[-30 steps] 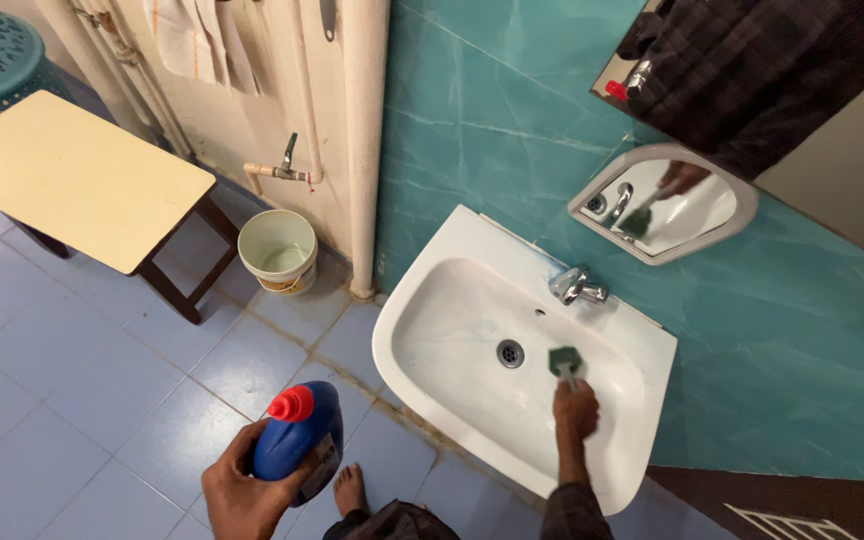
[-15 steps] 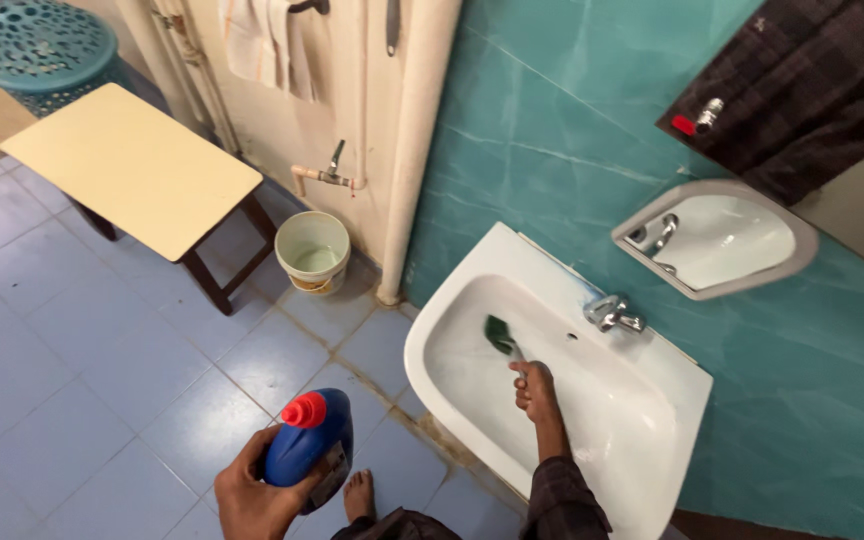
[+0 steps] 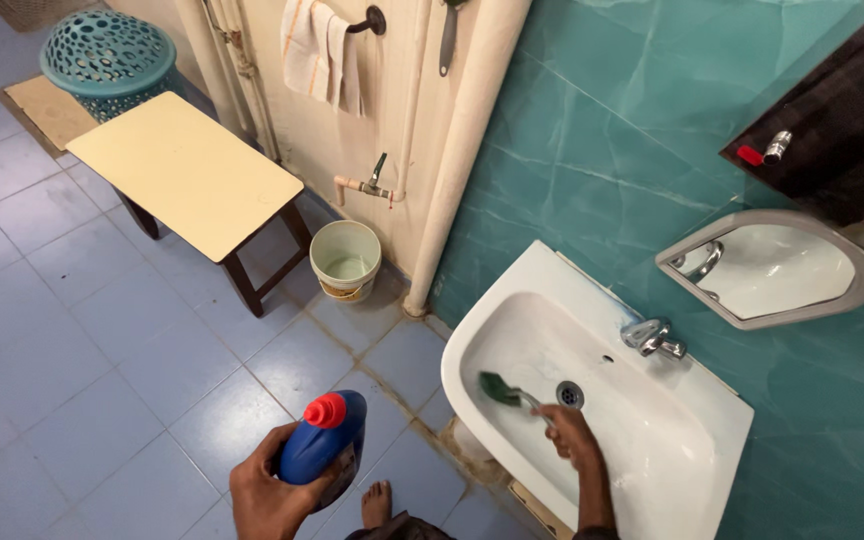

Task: The person cleans a sink by applying liquid from a blue bottle and scrubbing the basin and faucet with a brush.

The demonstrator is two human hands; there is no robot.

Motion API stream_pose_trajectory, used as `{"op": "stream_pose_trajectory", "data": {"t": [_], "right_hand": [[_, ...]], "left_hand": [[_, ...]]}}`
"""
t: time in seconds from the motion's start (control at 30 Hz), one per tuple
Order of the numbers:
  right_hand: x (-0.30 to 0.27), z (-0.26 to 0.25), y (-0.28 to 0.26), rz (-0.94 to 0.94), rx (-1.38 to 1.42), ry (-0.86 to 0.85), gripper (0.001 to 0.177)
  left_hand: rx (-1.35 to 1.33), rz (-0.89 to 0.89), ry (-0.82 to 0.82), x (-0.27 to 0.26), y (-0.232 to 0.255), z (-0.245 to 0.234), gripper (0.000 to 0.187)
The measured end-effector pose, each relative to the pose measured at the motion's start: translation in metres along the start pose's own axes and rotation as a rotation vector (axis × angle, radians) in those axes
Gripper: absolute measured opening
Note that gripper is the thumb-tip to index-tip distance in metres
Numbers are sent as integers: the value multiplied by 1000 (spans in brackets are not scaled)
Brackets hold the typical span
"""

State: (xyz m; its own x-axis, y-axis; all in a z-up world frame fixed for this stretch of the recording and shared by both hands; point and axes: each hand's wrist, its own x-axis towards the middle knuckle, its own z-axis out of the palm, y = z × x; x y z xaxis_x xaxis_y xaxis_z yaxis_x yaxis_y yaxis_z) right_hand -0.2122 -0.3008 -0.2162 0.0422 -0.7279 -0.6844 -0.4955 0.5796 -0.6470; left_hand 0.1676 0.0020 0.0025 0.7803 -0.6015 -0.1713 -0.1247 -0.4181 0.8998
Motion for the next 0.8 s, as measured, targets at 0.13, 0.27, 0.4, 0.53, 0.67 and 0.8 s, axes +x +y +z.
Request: {"op": "stream_pose_trajectory", "data": {"t": [0.13,0.27,0.4,0.53,0.67,0.8], "right_hand": [[17,11,-35,-349,-326,379,41],[24,17,-61,-552,-229,666,45],[19,3,-54,-477,-357,723,44],[-22,-24,12,-357,-377,907,39],[-78,-80,70,-98,-453,1112,36],[-110,-147,98,118,-538,1008,40]], "left_hand": [[-44,59,21,-3,0,-5,59],[-7,42,68,-11,-4,-8,60],[2,51,82,-18,-10,-11,60],[18,29,90,-24,-18,-7,62],[25,25,56,-27,-16,0,64],[40,61,-2,-31,-9,15,64]]}}
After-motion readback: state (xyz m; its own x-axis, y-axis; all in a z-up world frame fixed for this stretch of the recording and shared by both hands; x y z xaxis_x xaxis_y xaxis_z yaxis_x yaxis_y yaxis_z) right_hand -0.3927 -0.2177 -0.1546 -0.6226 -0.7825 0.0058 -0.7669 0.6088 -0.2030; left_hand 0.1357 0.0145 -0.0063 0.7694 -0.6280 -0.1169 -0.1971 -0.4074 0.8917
